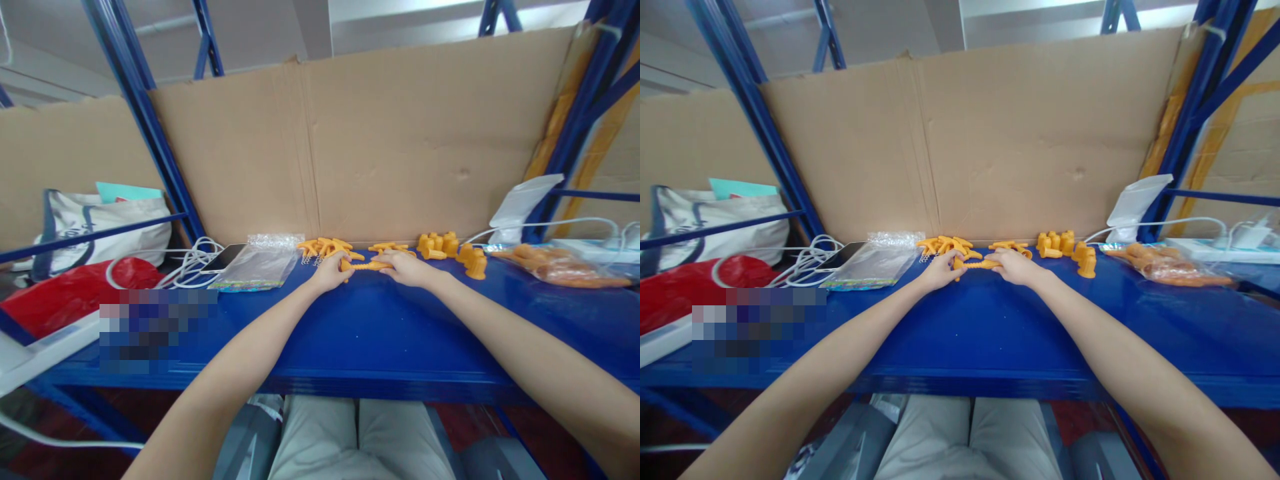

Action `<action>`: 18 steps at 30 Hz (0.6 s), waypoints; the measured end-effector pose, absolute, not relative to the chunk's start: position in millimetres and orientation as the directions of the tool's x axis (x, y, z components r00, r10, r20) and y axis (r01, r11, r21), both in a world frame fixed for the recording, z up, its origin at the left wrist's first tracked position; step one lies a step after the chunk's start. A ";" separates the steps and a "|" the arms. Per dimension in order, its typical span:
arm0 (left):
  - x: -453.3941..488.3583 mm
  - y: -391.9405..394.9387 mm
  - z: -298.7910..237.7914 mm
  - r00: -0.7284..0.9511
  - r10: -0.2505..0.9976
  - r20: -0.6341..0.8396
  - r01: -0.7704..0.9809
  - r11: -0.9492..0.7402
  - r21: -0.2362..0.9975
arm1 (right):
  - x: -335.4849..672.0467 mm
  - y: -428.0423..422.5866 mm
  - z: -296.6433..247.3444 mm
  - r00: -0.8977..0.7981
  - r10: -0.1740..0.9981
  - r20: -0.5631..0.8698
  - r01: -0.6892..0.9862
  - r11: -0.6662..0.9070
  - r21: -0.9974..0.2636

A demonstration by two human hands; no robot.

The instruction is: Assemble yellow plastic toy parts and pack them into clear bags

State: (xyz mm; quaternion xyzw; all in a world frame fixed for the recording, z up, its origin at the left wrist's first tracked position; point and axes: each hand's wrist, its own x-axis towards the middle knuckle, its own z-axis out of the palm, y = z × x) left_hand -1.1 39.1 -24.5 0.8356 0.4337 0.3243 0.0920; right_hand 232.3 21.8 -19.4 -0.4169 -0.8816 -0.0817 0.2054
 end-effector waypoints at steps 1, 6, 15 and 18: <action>-1.1 39.0 -24.4 0.414 0.784 0.463 0.654 -0.610 0.448 | 232.4 22.3 -19.3 -0.573 0.696 0.434 0.761 0.648 -0.034; -0.4 38.1 -24.9 0.408 0.808 0.424 0.593 -0.588 0.549 | 234.2 23.3 -17.4 -0.586 0.699 0.410 0.740 0.668 -0.081; -2.2 41.2 -25.4 0.455 0.793 0.404 0.515 -0.605 0.608 | 235.4 22.7 -16.8 -0.564 0.770 0.299 0.703 0.637 -0.317; -4.4 39.1 -19.7 0.466 0.791 0.396 0.547 -0.609 0.574 | 235.8 24.0 -16.7 -0.514 0.819 0.256 0.682 0.571 -0.457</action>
